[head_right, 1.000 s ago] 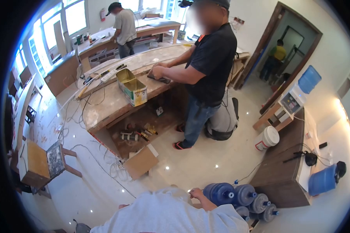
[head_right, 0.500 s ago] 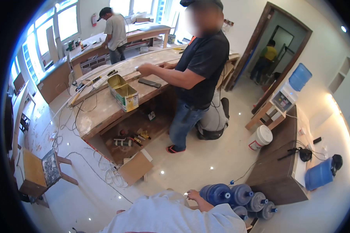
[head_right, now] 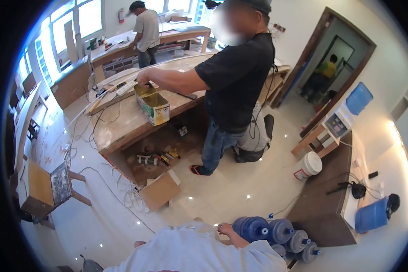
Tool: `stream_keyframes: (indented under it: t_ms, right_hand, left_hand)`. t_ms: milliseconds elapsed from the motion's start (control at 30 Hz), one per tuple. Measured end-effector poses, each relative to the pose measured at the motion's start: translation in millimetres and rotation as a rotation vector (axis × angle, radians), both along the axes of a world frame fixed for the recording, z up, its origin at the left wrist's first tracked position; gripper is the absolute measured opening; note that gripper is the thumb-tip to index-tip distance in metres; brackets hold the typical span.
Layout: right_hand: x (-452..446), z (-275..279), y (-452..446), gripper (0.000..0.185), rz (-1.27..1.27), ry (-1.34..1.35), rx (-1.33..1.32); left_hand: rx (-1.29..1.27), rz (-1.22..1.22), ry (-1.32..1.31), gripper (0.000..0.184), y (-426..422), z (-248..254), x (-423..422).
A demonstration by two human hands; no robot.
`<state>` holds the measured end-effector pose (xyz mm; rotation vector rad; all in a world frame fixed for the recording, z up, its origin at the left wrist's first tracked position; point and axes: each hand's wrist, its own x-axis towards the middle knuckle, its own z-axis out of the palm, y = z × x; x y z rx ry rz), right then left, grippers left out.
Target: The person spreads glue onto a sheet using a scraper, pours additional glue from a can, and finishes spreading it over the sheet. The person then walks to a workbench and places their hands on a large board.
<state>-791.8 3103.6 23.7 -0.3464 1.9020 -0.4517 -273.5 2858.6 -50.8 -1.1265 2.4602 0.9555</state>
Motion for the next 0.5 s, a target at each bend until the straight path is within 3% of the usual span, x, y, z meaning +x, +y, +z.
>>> stream_keyframes:
  t_ms: [100, 167, 267, 500]
  right_hand:
    - [-3, 9, -3, 0.031, -0.004, -0.021, 0.000]
    - [-6, 8, -6, 0.030, 0.011, -0.010, -0.003]
    - [-18, 1, -15, 0.029, 0.018, -0.060, 0.001]
    - [-51, -2, -37, 0.029, 0.119, -0.073, 0.004]
  left_hand:
    - [0.303, 0.563, -0.168, 0.017, 10, -22, -23]
    - [0.220, 0.530, -0.056, 0.016, 20, -16, -10]
    - [0.248, 0.666, 0.088, 0.015, 33, 13, -13]
    - [0.263, 1.062, -0.049, 0.025, 59, 43, -37]
